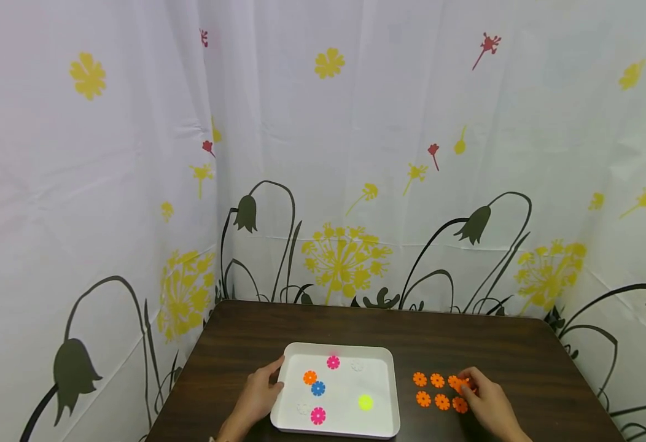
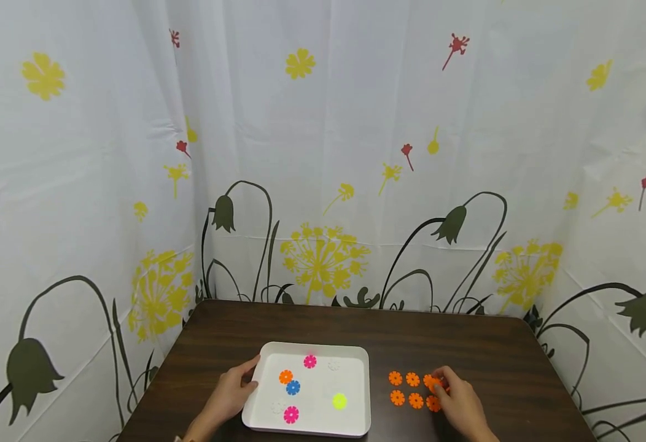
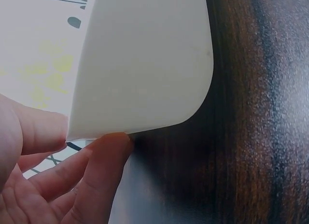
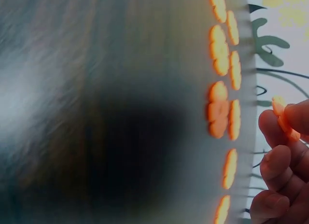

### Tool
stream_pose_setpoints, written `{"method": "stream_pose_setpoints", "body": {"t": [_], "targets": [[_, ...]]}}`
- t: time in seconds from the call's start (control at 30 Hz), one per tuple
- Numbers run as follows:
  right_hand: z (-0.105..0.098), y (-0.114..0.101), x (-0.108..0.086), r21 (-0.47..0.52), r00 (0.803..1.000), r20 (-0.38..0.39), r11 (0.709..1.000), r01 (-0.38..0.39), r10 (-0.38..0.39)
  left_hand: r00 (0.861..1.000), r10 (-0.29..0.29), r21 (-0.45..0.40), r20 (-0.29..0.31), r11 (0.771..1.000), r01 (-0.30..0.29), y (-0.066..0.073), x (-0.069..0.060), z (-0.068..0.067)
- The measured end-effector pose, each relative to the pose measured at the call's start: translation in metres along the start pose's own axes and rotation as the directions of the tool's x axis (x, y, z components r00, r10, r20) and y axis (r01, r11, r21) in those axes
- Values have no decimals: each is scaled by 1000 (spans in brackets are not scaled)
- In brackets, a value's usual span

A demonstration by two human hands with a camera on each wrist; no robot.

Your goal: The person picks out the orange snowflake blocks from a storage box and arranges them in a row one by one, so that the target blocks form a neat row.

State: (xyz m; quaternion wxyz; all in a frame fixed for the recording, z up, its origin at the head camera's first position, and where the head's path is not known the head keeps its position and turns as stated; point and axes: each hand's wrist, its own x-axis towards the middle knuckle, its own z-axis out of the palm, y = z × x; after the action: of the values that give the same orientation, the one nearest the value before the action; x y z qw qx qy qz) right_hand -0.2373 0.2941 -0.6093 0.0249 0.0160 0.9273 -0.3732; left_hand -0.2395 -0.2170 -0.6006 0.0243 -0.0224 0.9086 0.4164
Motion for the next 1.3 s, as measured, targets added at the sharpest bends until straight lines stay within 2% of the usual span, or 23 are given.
{"method": "stream_pose_setpoints", "body": {"t": [0.47,0.63,1.03,1.3], "targets": [[-3,23,-4,-113,998,42,992,-46,51,1000,-13,4,2,1000,13,2,-1,0],[-5,31,-5,-119,995,64,990,-72,80,1000,-1,-12,10,1000,1,1,-1,-1],[-7,36,-7,-123,984,101,983,-136,149,999,-36,22,10,999,36,2,-1,1],[-8,37,-8,-141,989,93,985,-100,113,1000,-29,21,12,999,29,3,0,-1]]}}
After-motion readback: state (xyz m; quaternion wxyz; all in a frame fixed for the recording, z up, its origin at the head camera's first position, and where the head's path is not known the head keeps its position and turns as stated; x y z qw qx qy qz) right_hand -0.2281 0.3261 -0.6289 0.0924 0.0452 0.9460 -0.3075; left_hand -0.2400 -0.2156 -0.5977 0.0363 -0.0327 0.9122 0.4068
